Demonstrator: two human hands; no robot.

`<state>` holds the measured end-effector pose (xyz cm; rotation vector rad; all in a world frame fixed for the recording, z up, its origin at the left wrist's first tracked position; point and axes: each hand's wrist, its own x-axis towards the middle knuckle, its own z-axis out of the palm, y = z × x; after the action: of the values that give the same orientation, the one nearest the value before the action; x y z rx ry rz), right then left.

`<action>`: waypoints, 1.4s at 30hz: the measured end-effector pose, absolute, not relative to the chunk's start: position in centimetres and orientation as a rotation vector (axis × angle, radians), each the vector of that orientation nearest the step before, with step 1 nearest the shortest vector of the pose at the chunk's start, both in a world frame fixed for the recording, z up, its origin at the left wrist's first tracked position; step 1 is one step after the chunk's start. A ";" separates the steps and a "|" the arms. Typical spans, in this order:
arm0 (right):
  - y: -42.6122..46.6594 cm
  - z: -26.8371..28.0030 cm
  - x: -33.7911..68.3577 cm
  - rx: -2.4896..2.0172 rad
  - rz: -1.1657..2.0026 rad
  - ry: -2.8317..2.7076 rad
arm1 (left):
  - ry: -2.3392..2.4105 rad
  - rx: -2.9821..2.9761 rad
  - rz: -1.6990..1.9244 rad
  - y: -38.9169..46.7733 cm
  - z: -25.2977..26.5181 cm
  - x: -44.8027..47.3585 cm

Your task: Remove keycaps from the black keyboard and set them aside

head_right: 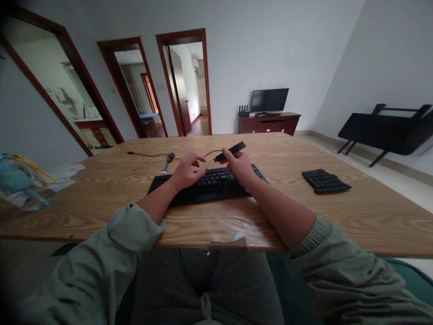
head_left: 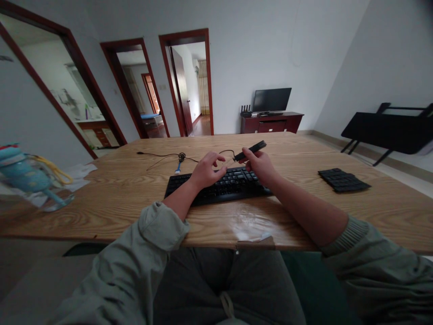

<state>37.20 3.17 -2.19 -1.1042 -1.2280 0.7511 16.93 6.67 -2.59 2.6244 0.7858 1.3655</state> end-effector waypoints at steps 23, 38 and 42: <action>3.2 -2.5 37.2 -1.077 0.728 -1.237 | 0.834 2.618 1.247 6.3 -2.0 16.8; 3.3 -2.4 37.3 -1.081 0.721 -1.219 | 0.815 2.655 1.173 6.2 -1.9 16.8; 3.5 -2.6 37.4 -1.095 0.707 -1.223 | 0.761 2.670 1.091 6.1 -1.9 16.7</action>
<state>37.44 3.48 -2.61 -1.0955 -1.2232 0.7075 16.75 6.09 -1.91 2.6703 0.7606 1.0908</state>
